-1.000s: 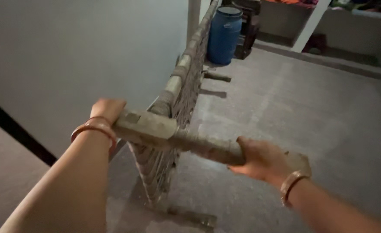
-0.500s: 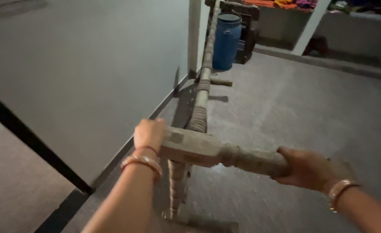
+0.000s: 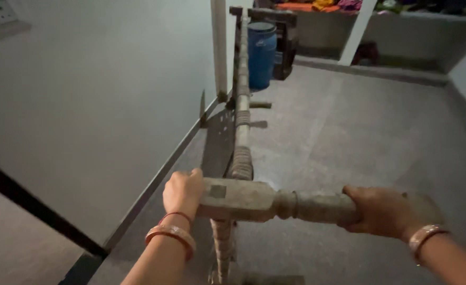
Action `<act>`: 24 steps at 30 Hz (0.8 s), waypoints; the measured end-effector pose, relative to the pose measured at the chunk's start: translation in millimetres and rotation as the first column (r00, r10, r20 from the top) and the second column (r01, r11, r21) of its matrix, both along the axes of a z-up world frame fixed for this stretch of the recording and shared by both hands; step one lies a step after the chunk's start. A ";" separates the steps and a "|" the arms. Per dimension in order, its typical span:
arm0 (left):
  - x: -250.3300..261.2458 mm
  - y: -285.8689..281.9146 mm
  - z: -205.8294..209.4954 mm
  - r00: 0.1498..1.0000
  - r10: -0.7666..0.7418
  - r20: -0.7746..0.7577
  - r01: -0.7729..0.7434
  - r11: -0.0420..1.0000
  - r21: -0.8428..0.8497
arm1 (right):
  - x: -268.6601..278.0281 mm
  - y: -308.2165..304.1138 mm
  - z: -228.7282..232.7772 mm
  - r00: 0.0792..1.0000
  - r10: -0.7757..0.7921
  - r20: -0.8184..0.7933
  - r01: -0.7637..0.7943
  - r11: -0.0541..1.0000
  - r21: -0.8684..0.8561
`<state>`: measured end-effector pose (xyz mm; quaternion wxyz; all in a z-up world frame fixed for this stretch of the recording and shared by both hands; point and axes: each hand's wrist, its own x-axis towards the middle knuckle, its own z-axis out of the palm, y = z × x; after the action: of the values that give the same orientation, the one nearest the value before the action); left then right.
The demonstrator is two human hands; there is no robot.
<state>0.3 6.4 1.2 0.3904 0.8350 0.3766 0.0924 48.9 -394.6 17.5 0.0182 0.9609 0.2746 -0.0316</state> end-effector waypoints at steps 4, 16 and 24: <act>-7.3 -11.5 4.3 0.982 -0.181 -0.054 0.188 0.908 0.374 | -0.5 0.3 -2.0 0.999 -0.039 -0.013 0.039 0.999 -0.009; -14.7 -105.7 -6.2 0.741 -0.661 0.117 0.368 0.545 0.753 | -0.2 5.6 -5.7 0.997 0.051 -0.061 -0.045 0.995 0.094; -11.6 -125.2 8.7 0.646 -0.760 -0.077 0.604 0.446 0.660 | 1.5 0.4 -18.3 0.992 0.122 0.016 -0.123 0.982 0.147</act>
<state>-11.2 -118.8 9.9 0.1292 0.9764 -0.0968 0.1432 50.3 -394.2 -0.8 -0.0501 0.9410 0.3346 -0.0066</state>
